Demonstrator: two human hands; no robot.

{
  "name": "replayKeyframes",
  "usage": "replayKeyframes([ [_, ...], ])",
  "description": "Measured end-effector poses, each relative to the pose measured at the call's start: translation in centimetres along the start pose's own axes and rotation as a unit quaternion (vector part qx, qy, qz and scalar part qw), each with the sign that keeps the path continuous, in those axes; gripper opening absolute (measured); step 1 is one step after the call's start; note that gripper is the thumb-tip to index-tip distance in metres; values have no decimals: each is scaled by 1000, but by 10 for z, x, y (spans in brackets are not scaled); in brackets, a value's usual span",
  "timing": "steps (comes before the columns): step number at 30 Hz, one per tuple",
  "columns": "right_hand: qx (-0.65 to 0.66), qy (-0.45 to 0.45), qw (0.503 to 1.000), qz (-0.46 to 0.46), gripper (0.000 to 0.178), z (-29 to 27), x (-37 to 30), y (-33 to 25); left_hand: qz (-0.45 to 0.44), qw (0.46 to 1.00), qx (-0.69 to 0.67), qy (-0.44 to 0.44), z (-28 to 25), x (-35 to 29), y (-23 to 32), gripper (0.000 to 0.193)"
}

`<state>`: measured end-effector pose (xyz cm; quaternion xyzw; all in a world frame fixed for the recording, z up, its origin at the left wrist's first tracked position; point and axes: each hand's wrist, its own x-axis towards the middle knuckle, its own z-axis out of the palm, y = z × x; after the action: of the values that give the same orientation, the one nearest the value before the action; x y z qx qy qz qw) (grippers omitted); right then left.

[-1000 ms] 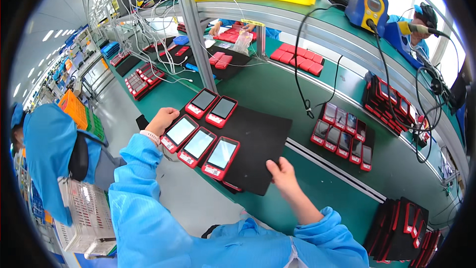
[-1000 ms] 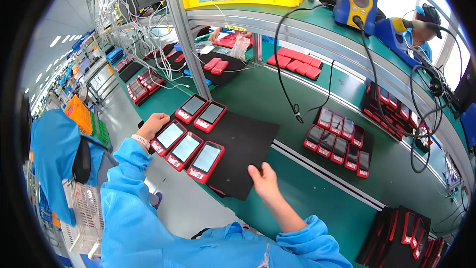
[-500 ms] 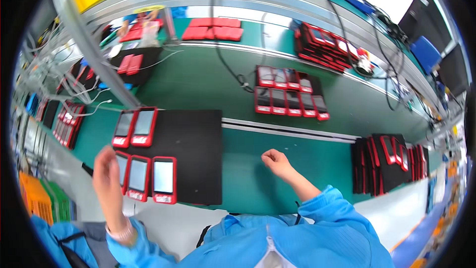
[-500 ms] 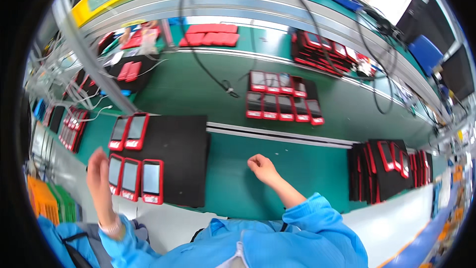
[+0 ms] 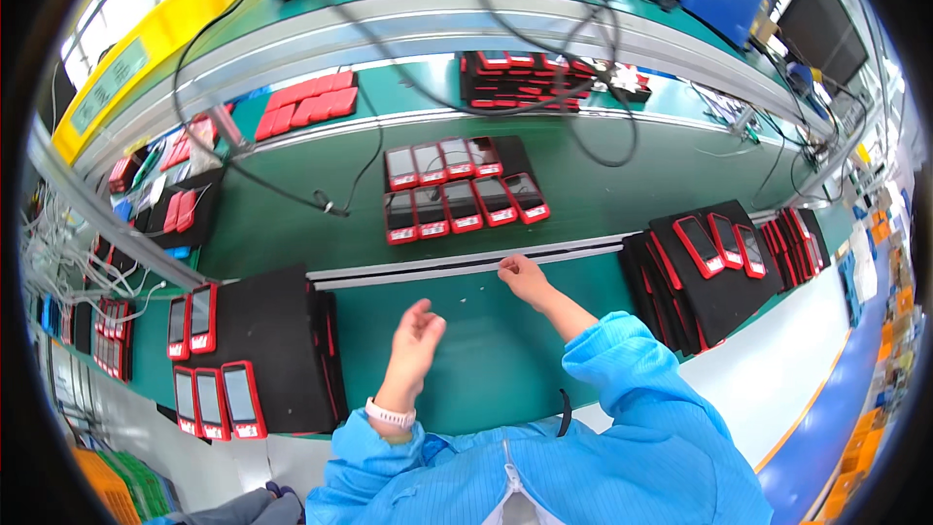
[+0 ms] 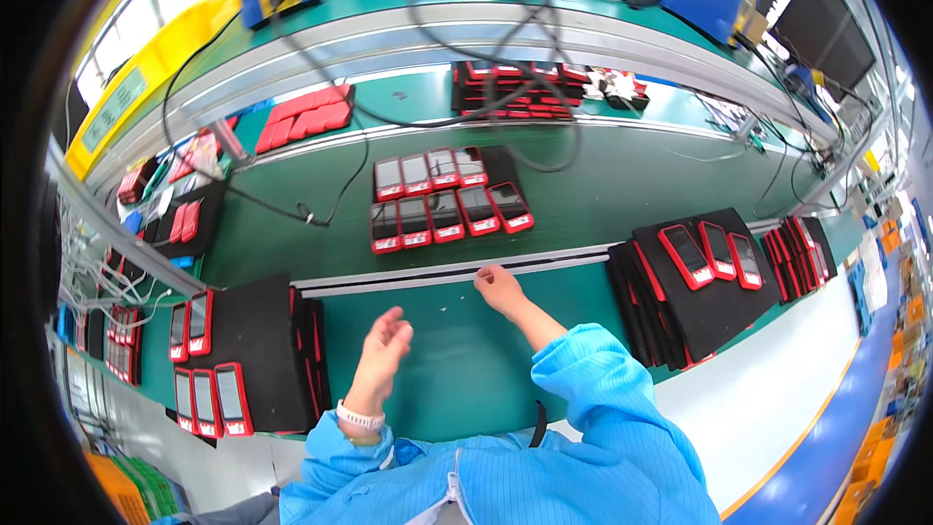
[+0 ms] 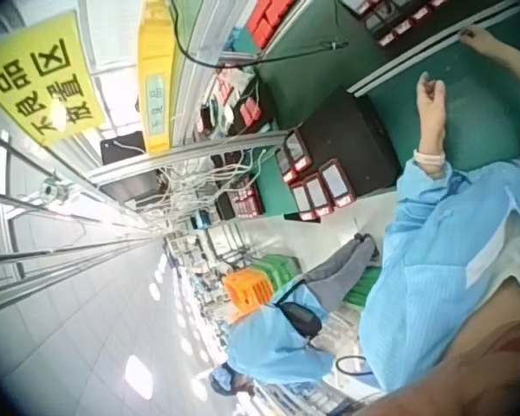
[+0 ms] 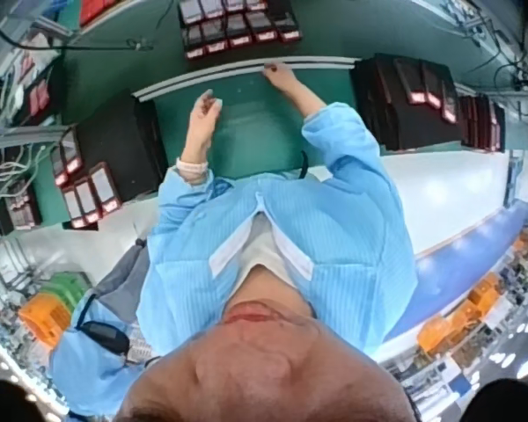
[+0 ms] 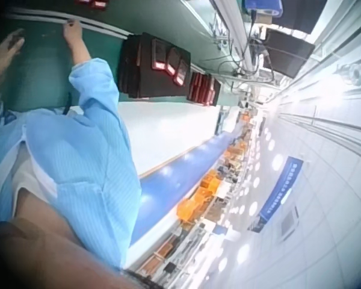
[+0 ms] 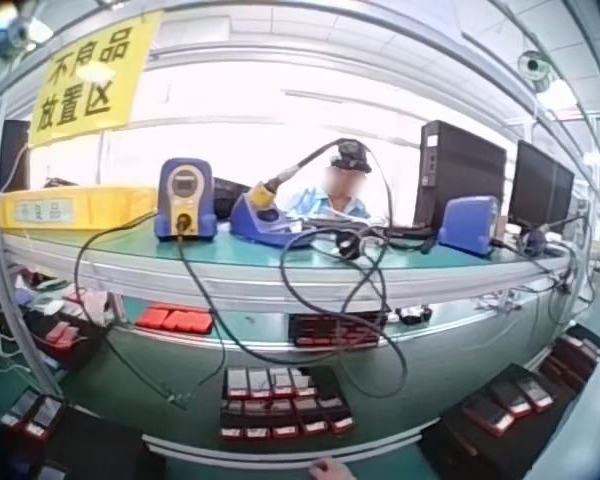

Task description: The person tests handheld electronic devices by picking them up by hand, viewing their screens, tapping on them, and sorting them onto stacks on the workbench.

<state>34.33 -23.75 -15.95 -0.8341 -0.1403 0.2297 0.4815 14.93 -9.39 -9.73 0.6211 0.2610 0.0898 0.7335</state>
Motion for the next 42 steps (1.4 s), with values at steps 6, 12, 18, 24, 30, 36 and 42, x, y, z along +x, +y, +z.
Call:
replayKeyframes([
  [6,-56,105,992,46,39,-67,55,45,18,980,11,197,6,110,-19,49],
  [12,-115,165,975,91,47,-87,96,34,11,953,175,247,-39,202,-39,61],
  [18,-109,94,974,177,59,-87,135,18,-55,968,184,164,-53,255,-32,35],
  [24,5,97,984,148,75,-94,153,29,-129,974,88,164,-72,281,-45,41],
  [30,110,107,982,110,62,-84,115,31,-140,964,134,181,-60,227,-25,49],
  [36,70,128,979,141,37,-88,-8,70,-116,950,161,243,-20,94,-43,46],
  [42,20,114,985,131,35,-79,-111,118,-127,947,208,211,-33,-16,-87,46],
])
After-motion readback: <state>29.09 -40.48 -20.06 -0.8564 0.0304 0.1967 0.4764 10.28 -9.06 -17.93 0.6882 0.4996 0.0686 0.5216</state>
